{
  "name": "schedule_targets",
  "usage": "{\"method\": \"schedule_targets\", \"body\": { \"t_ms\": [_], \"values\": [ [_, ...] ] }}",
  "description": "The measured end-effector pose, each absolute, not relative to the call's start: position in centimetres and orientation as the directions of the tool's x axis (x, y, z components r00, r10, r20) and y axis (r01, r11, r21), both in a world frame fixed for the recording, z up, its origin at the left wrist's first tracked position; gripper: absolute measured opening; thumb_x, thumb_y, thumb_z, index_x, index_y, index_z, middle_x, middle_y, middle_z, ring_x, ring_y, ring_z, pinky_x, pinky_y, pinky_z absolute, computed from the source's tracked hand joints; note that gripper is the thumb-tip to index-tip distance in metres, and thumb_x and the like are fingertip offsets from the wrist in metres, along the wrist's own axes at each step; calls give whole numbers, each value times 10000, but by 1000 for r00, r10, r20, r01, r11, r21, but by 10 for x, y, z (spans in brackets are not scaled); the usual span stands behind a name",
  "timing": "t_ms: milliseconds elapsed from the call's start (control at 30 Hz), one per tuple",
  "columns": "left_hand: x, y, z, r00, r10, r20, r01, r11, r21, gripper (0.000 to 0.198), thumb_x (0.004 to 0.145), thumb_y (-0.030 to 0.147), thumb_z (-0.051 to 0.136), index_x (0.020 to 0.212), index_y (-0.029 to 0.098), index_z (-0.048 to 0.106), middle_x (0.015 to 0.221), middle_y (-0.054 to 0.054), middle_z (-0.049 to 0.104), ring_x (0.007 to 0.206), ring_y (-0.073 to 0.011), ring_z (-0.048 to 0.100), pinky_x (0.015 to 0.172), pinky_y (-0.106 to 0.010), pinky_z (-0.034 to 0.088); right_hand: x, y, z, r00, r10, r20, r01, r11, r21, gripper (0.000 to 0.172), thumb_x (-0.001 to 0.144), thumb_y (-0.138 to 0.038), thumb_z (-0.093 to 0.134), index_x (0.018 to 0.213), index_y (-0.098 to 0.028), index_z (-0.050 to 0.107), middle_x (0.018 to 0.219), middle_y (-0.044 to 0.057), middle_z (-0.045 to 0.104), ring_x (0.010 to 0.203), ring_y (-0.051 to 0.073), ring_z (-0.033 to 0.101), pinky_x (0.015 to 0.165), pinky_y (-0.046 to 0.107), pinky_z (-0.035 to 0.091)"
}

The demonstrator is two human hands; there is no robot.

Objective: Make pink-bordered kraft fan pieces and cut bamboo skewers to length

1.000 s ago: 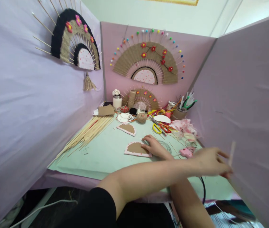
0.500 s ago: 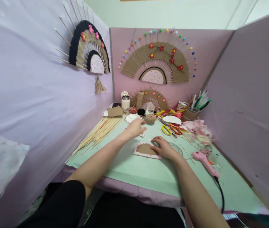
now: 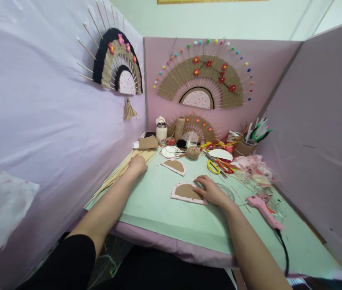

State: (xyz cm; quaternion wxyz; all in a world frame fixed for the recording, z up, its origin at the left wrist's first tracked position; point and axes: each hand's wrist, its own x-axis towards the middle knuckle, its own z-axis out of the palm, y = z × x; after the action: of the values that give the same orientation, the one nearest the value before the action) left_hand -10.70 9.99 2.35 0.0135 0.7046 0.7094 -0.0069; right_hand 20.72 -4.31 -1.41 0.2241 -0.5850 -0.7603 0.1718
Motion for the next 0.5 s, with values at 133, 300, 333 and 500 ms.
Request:
{"method": "schedule_targets", "body": {
  "t_ms": [133,300,333,500],
  "values": [
    [-108,106,24,-24,999,-33,1000,23,-8,579,685,371,619,1168,54,577,1214,-266,557,1127,-362,525,879,-388,452,207,-44,-13,-215,967,134,816,253,-520,327,841,-389,544,1099,-204,621,1214,107,527,1129,238,524,998,375,389],
    [-109,116,24,13,996,-93,1000,-14,-18,539,657,382,655,1125,118,626,1128,-226,623,1073,-332,572,883,-368,452,208,-43,-14,-227,964,141,811,267,-521,331,840,-387,548,1099,-195,622,1216,114,527,1127,237,526,1005,377,389],
    [-110,118,24,17,994,-106,1000,-19,-21,531,650,369,663,1121,125,633,1124,-223,627,1068,-332,575,877,-368,455,208,-43,-14,-228,963,144,809,269,-522,331,839,-387,549,1099,-196,622,1215,115,529,1124,237,527,1002,380,391],
    [-109,129,26,35,985,-170,999,-40,-30,492,630,258,674,1099,108,658,1138,-252,617,1061,-374,573,869,-431,453,208,-42,-15,-219,964,152,807,266,-526,322,833,-388,559,1090,-207,628,1207,108,533,1122,237,527,998,376,394]
  ]
}}
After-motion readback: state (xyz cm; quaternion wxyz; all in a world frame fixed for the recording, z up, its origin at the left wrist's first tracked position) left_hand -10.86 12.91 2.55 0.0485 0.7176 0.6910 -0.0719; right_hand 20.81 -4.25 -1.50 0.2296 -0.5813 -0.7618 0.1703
